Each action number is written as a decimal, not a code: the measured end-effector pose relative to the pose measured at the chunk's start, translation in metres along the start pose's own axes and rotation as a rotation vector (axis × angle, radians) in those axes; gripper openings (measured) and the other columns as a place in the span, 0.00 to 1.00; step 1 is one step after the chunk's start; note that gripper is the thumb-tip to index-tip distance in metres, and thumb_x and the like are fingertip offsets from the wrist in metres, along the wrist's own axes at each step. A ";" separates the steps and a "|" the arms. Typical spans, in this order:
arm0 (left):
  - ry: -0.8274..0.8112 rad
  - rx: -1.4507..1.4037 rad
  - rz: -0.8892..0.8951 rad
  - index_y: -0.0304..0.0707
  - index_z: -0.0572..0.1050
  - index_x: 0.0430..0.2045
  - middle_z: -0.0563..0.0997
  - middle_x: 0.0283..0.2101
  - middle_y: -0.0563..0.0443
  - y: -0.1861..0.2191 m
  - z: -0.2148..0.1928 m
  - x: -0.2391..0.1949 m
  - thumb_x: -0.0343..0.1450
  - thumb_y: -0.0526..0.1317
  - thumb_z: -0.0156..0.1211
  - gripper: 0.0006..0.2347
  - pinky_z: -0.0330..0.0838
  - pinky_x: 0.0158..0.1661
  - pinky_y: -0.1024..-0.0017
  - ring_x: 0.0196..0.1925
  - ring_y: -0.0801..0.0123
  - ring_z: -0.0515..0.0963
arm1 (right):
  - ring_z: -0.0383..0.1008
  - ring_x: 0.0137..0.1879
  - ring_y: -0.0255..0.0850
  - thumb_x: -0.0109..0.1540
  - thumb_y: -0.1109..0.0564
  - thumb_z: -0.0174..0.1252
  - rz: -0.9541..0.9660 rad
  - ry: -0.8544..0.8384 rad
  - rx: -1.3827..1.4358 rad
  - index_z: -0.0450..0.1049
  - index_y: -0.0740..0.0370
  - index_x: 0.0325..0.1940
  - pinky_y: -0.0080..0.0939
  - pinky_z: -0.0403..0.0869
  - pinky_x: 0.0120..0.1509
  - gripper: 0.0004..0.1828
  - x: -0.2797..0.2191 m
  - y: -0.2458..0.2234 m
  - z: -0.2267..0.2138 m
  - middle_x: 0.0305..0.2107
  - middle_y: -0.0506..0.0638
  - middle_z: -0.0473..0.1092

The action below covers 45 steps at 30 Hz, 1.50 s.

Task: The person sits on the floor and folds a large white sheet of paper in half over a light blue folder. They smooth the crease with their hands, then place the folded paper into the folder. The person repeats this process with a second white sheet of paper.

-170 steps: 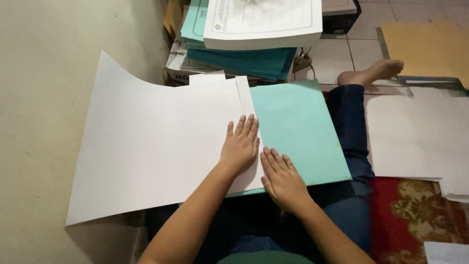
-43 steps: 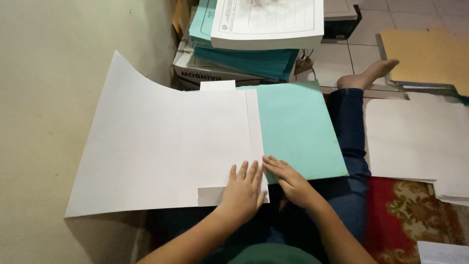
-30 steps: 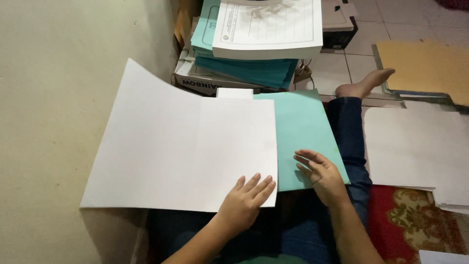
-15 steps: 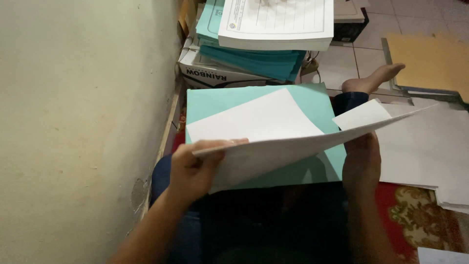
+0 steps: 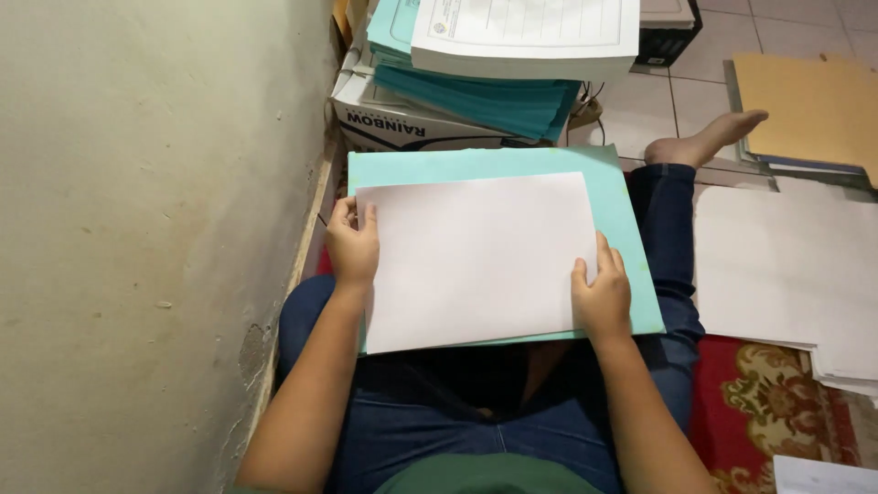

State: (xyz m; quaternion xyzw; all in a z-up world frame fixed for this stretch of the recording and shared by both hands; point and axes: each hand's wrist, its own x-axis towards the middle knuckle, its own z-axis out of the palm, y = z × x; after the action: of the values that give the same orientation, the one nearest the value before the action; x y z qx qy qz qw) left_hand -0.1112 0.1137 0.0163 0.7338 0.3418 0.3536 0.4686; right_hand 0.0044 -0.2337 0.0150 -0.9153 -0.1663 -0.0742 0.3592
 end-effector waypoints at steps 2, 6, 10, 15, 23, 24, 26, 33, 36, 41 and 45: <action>0.029 0.059 0.074 0.32 0.74 0.44 0.83 0.39 0.34 0.002 0.004 -0.004 0.72 0.34 0.62 0.09 0.78 0.39 0.57 0.40 0.48 0.84 | 0.73 0.57 0.64 0.65 0.61 0.54 -0.033 0.020 -0.064 0.66 0.72 0.71 0.63 0.74 0.58 0.29 -0.002 0.004 0.006 0.51 0.67 0.70; 0.026 0.299 0.291 0.24 0.55 0.67 0.69 0.57 0.21 -0.008 0.014 -0.011 0.67 0.29 0.64 0.33 0.65 0.59 0.41 0.59 0.29 0.71 | 0.75 0.52 0.55 0.66 0.57 0.53 -0.110 0.025 -0.246 0.66 0.68 0.71 0.54 0.77 0.52 0.28 0.005 0.002 0.017 0.46 0.58 0.68; -0.068 0.870 0.312 0.25 0.65 0.65 0.51 0.72 0.18 0.008 0.034 -0.038 0.71 0.47 0.60 0.29 0.46 0.64 0.30 0.75 0.26 0.47 | 0.73 0.51 0.53 0.67 0.57 0.52 -0.176 0.034 -0.357 0.67 0.67 0.70 0.52 0.76 0.50 0.27 0.009 -0.002 0.028 0.45 0.57 0.67; -0.502 0.778 0.290 0.35 0.61 0.69 0.52 0.73 0.19 0.067 0.039 -0.070 0.74 0.56 0.46 0.31 0.27 0.64 0.25 0.77 0.30 0.44 | 0.63 0.63 0.56 0.64 0.47 0.53 -0.304 0.090 -0.627 0.73 0.56 0.67 0.57 0.64 0.61 0.27 0.006 0.004 0.041 0.58 0.58 0.64; -0.427 0.763 0.341 0.42 0.63 0.68 0.57 0.73 0.28 0.056 0.054 -0.067 0.73 0.53 0.45 0.28 0.36 0.65 0.31 0.77 0.39 0.51 | 0.59 0.72 0.59 0.64 0.34 0.46 -0.573 -0.330 -0.377 0.63 0.61 0.66 0.57 0.55 0.76 0.36 -0.022 -0.043 0.069 0.61 0.64 0.62; -0.372 0.788 0.336 0.43 0.65 0.68 0.60 0.72 0.31 0.051 0.053 -0.064 0.73 0.53 0.45 0.27 0.40 0.66 0.34 0.76 0.43 0.54 | 0.58 0.73 0.61 0.64 0.33 0.45 -0.522 -0.373 -0.334 0.63 0.64 0.66 0.58 0.52 0.78 0.38 -0.011 -0.034 0.073 0.60 0.67 0.64; -0.332 0.796 0.267 0.43 0.65 0.68 0.59 0.73 0.32 0.048 0.040 -0.055 0.73 0.52 0.45 0.27 0.40 0.67 0.35 0.76 0.43 0.54 | 0.57 0.74 0.60 0.65 0.35 0.46 -0.454 -0.290 -0.412 0.61 0.64 0.68 0.58 0.52 0.79 0.37 0.013 -0.006 0.061 0.63 0.66 0.63; -0.386 0.766 0.278 0.42 0.64 0.68 0.58 0.72 0.28 0.049 0.047 -0.051 0.73 0.49 0.44 0.27 0.40 0.68 0.36 0.76 0.37 0.53 | 0.53 0.76 0.64 0.65 0.40 0.51 -0.464 -0.188 -0.369 0.63 0.74 0.67 0.59 0.43 0.81 0.37 0.033 -0.034 0.119 0.65 0.73 0.60; -0.352 0.790 0.390 0.43 0.66 0.67 0.62 0.70 0.30 0.024 0.058 -0.046 0.72 0.45 0.47 0.25 0.45 0.67 0.38 0.74 0.38 0.56 | 0.53 0.77 0.55 0.67 0.41 0.42 -0.619 -0.316 -0.341 0.60 0.65 0.70 0.54 0.48 0.81 0.33 0.034 -0.077 0.140 0.69 0.64 0.58; -0.363 0.749 0.354 0.42 0.66 0.67 0.62 0.71 0.31 0.034 0.050 -0.051 0.71 0.45 0.46 0.26 0.45 0.68 0.40 0.74 0.41 0.57 | 0.57 0.76 0.56 0.66 0.41 0.45 -0.556 -0.308 -0.296 0.61 0.66 0.70 0.54 0.50 0.80 0.34 0.084 -0.052 0.135 0.67 0.66 0.60; -0.372 0.758 0.293 0.38 0.65 0.68 0.61 0.71 0.30 0.045 0.046 -0.051 0.72 0.45 0.45 0.26 0.43 0.69 0.41 0.75 0.41 0.56 | 0.44 0.81 0.50 0.69 0.36 0.37 -0.272 -0.378 -0.379 0.52 0.65 0.78 0.52 0.38 0.83 0.40 0.090 -0.052 0.077 0.76 0.61 0.49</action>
State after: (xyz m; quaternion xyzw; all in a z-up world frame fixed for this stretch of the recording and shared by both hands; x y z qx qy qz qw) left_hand -0.0911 0.0359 0.0335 0.9455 0.2497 0.1279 0.1651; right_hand 0.0713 -0.1229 0.0147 -0.9329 -0.3346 0.0203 0.1312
